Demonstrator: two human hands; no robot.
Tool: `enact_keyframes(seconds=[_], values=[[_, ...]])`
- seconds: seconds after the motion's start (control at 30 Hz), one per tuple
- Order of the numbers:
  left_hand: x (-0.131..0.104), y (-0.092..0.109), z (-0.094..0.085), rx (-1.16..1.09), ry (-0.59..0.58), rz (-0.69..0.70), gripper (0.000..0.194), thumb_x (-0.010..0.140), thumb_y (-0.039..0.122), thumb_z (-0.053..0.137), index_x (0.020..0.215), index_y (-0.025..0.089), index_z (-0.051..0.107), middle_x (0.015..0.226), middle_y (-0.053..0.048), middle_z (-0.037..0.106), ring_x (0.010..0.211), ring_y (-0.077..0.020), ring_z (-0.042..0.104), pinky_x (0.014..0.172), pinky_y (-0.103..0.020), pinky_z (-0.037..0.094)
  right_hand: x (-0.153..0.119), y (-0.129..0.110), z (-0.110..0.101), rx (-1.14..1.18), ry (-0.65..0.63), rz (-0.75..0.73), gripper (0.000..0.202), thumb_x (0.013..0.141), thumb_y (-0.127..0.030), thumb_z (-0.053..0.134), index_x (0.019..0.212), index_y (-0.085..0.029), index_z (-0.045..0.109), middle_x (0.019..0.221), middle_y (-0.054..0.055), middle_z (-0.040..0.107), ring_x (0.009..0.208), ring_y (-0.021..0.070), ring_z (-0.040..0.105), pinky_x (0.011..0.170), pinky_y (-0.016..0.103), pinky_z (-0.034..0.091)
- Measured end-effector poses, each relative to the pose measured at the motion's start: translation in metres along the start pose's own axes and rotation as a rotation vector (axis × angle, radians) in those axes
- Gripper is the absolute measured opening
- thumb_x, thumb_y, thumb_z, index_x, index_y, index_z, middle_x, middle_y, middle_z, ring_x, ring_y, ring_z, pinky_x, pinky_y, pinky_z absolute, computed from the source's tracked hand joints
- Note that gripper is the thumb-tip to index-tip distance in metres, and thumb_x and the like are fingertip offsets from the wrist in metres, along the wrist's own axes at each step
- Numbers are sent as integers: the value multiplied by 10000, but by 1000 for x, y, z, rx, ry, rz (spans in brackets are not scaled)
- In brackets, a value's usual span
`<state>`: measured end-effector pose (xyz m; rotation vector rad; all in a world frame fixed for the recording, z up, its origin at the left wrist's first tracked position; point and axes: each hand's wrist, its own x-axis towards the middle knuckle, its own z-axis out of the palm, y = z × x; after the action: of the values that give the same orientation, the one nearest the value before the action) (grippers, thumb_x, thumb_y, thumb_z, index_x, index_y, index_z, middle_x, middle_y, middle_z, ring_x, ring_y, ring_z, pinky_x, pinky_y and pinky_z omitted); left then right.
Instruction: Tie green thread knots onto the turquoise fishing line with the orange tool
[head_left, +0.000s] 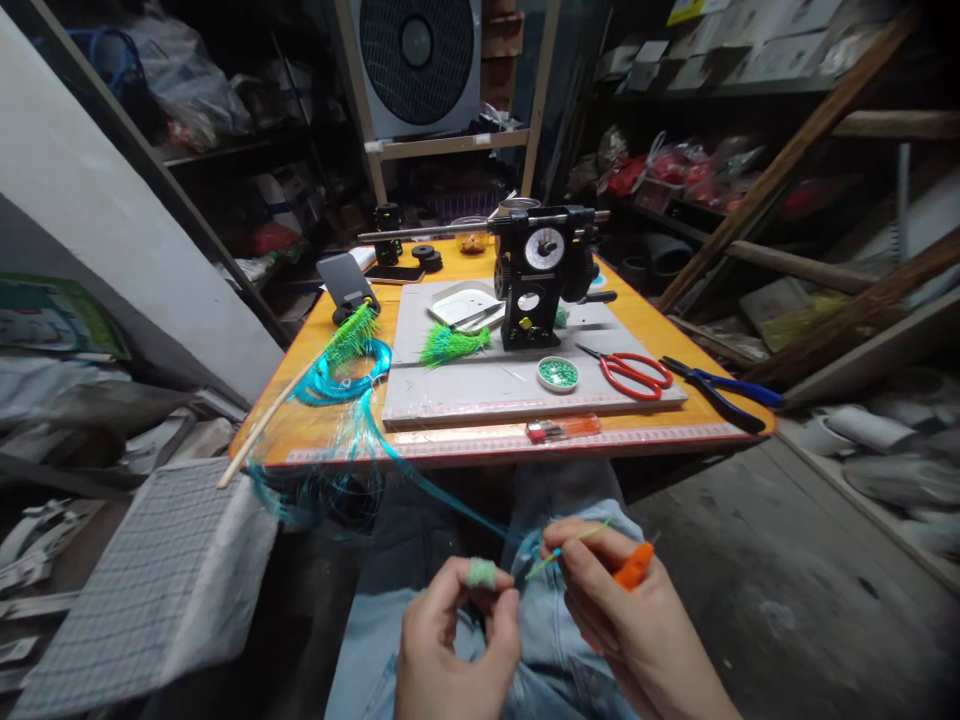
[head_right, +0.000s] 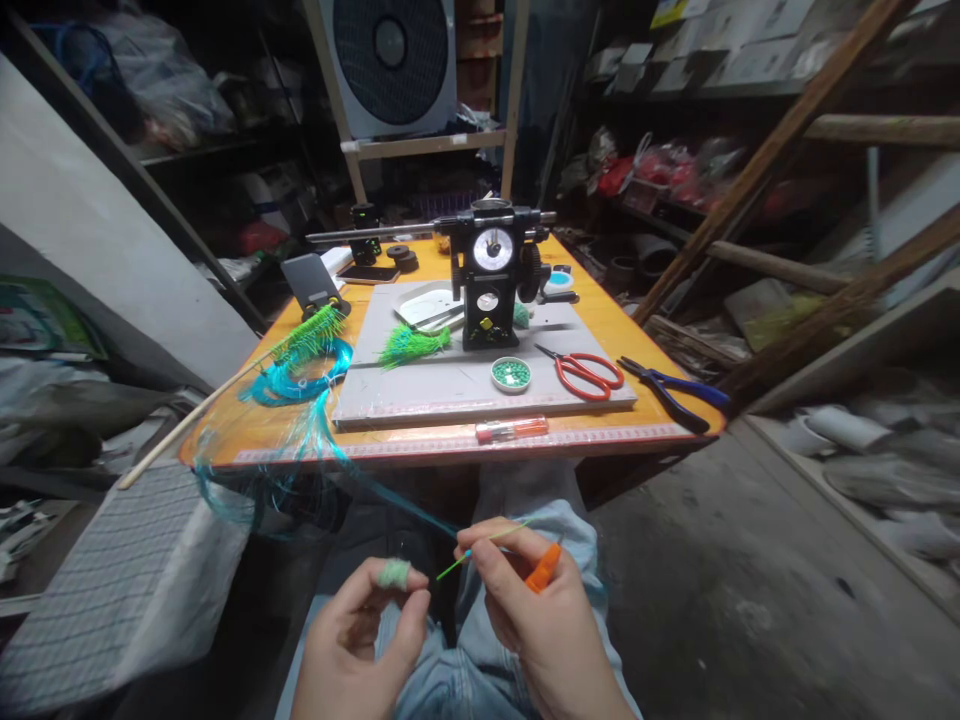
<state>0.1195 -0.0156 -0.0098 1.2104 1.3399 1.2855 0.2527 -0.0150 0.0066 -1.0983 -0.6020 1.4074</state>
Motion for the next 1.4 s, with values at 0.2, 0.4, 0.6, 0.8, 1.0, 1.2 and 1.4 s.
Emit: enact_keyframes(seconds=[0.2,0.4,0.6,0.8,1.0,1.2,1.4], values=[[0,7,0,-53,29,3,77,702,143,662,649,198,657,578,26,622,534,-113,558,546,-183,443,-2,2,0,-183,-33,-57,257,699,-390,798,864,-200,749,736,24,633,471,69,421,397,181,288],[-2,6,4,-86,22,-24,87,718,170,654,645,216,664,573,38,611,521,-94,534,517,-150,424,2,0,-5,-403,-161,-297,101,837,-300,678,791,-220,721,775,36,662,766,186,617,667,255,494],[-4,-2,3,-106,11,32,143,727,160,644,829,250,688,551,62,564,487,-80,482,473,-138,382,1,-2,-7,-448,-157,-384,95,876,-259,635,806,-232,692,780,17,635,755,162,598,651,226,470],[-4,-9,2,-49,-11,13,111,755,214,620,645,228,614,485,87,418,420,-64,323,420,-136,307,1,-2,-5,-407,-196,-364,72,864,-261,653,809,-228,685,777,12,631,732,151,589,650,225,460],[0,-10,-1,-94,13,27,142,724,201,679,839,283,695,506,97,476,427,-54,354,453,-112,335,1,-3,-4,-398,-179,-354,73,871,-264,645,831,-239,700,797,13,633,773,159,602,675,234,459],[0,-4,2,-61,-3,29,60,698,199,673,650,236,672,480,85,473,415,-57,345,429,-131,325,-3,-4,-5,-417,-214,-311,73,878,-292,644,845,-257,698,835,0,639,785,148,595,702,231,447],[-1,1,4,-85,35,17,59,685,191,664,672,249,670,477,95,455,417,-57,337,424,-122,315,-2,-2,-1,-422,-234,-311,95,879,-295,638,820,-235,684,810,3,629,767,147,587,688,229,441]])
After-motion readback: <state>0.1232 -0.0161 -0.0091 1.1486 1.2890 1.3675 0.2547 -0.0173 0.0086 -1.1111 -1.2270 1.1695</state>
